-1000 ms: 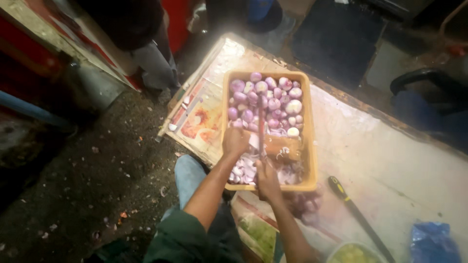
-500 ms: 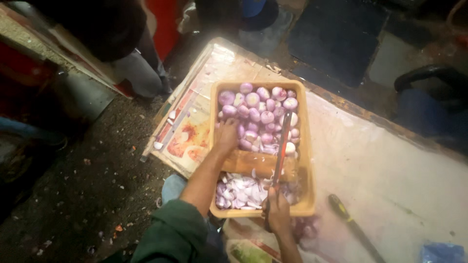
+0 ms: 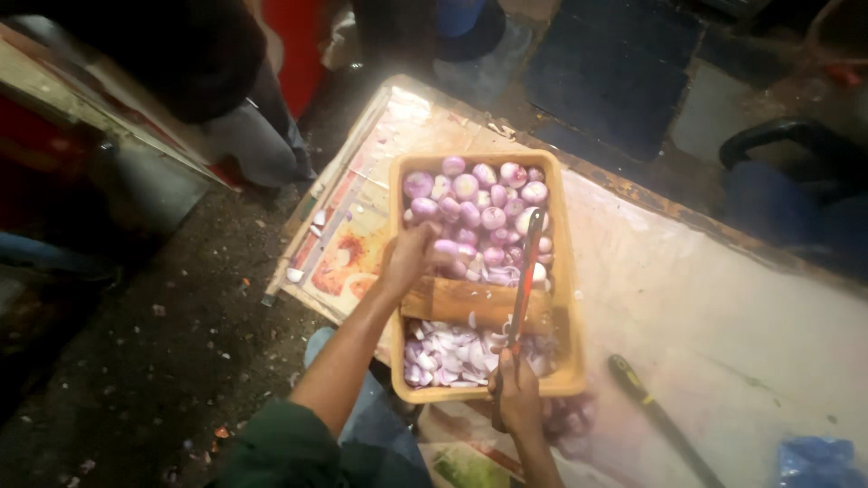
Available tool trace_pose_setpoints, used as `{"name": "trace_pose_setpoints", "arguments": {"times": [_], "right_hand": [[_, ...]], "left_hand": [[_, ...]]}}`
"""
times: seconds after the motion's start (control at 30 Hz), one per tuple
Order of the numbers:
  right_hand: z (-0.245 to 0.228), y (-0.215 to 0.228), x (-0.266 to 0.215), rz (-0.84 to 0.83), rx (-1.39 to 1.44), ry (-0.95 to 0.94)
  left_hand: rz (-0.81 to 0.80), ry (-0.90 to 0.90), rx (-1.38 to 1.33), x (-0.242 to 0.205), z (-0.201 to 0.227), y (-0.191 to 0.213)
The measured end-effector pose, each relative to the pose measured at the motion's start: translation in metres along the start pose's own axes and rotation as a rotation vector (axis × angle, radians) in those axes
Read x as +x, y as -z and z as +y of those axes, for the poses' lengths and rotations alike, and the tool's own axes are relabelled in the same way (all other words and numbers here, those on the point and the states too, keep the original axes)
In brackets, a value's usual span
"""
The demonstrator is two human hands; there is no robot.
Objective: The person is peeling whole onions by hand and then chopping them using a knife on a wooden block inside a plastic tray.
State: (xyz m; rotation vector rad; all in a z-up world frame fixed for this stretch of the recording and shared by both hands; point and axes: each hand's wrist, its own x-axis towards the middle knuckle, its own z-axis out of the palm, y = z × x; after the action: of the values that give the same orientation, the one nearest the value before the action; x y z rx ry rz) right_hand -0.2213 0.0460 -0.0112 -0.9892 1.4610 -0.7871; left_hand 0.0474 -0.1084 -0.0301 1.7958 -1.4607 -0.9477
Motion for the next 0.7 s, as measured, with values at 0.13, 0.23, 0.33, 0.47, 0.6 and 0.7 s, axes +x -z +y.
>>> {"name": "trace_pose_setpoints", "arguments": {"times": [0.13, 0.23, 0.33, 0.47, 0.6, 0.7], "right_hand": [[0.005, -0.011, -0.004, -0.038, 0.050, 0.027], [0.013, -0.011, -0.005, -0.025, 0.068, 0.037], [0.031, -0.007, 0.006, -0.016, 0.066, 0.059], [0.055, 0.002, 0.016, 0.008, 0.031, -0.012], [0.042, 0.007, 0.020, 0.011, 0.081, -0.051], [0.031, 0.008, 0.023, 0.016, 0.091, -0.081]], "left_hand": [[0.163, -0.103, 0.226, -0.011, -0.003, -0.003], [0.247, -0.242, 0.201, -0.005, 0.007, -0.015], [0.276, -0.403, 0.304, 0.019, 0.012, -0.032], [0.186, -0.309, 0.497, 0.044, 0.008, -0.063], [0.189, -0.280, 0.565, 0.051, 0.011, -0.066], [0.237, -0.157, 0.049, 0.042, 0.013, -0.050]]}}
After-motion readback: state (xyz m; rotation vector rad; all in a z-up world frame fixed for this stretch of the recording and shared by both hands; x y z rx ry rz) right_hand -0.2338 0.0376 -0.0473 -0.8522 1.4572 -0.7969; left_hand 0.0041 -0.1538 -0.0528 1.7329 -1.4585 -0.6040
